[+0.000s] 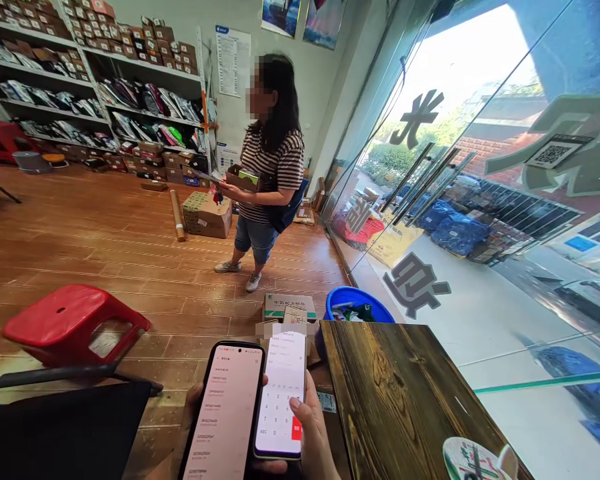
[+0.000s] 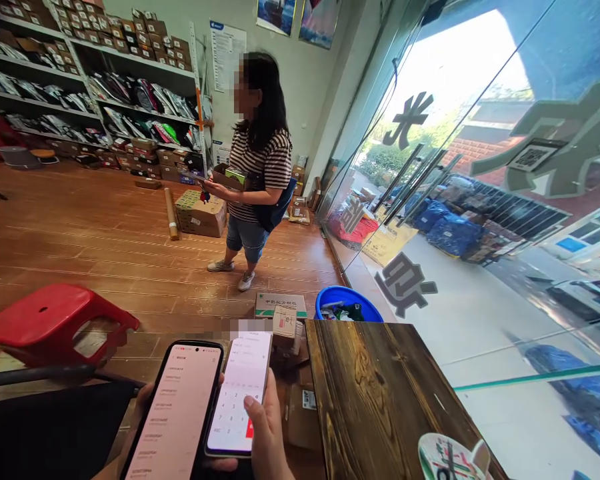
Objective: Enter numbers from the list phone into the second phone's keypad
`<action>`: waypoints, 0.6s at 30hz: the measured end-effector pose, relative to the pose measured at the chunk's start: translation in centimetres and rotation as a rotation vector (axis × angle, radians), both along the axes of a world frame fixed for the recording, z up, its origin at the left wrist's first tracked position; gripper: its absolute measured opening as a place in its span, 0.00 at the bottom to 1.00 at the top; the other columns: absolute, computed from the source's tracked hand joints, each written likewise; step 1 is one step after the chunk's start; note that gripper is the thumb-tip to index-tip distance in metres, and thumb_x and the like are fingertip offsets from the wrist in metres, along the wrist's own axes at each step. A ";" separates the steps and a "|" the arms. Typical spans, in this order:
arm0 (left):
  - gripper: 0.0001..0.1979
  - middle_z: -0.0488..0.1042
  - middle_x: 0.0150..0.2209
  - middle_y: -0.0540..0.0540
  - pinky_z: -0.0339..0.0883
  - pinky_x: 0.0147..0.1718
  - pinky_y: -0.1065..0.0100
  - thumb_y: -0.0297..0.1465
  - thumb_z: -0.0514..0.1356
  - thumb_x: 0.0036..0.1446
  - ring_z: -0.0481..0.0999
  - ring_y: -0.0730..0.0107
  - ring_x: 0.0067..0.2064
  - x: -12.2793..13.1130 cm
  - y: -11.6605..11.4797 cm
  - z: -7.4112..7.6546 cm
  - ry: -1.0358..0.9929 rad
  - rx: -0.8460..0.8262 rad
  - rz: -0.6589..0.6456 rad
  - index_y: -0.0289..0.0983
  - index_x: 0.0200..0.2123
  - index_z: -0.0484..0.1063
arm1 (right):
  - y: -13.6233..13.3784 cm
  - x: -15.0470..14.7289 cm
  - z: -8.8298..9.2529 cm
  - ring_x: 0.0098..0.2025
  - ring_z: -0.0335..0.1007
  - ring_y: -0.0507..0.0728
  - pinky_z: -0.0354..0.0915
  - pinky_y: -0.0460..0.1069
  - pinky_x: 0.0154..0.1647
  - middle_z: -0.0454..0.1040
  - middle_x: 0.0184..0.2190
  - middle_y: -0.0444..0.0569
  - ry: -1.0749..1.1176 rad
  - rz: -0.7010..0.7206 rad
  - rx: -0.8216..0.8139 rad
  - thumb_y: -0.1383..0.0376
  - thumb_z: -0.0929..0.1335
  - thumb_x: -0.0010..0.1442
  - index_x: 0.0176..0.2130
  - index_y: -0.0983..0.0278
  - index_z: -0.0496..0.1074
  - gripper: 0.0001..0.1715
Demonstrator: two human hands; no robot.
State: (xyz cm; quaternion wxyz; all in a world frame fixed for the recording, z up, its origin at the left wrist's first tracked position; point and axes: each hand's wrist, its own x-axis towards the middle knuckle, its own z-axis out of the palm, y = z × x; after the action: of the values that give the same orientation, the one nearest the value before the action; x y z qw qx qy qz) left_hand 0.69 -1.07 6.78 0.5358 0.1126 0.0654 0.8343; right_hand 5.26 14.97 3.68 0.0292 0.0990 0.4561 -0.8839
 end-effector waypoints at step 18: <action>0.27 0.79 0.37 0.42 0.57 0.52 0.53 0.50 0.62 0.41 0.70 0.48 0.51 0.6 -0.2 -2.0 -0.124 -0.085 0.066 0.38 0.39 0.77 | 1.2 -1.8 1.2 0.35 0.73 0.60 0.67 0.52 0.32 0.77 0.38 0.52 -0.080 -0.066 0.096 0.54 0.69 0.49 0.48 0.64 0.61 0.30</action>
State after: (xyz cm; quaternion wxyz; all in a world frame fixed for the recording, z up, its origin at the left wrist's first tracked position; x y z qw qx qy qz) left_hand 1.26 -1.30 4.82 0.5151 0.0358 0.0710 0.8534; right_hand 3.44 16.21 4.87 0.0136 0.1504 0.4929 -0.8569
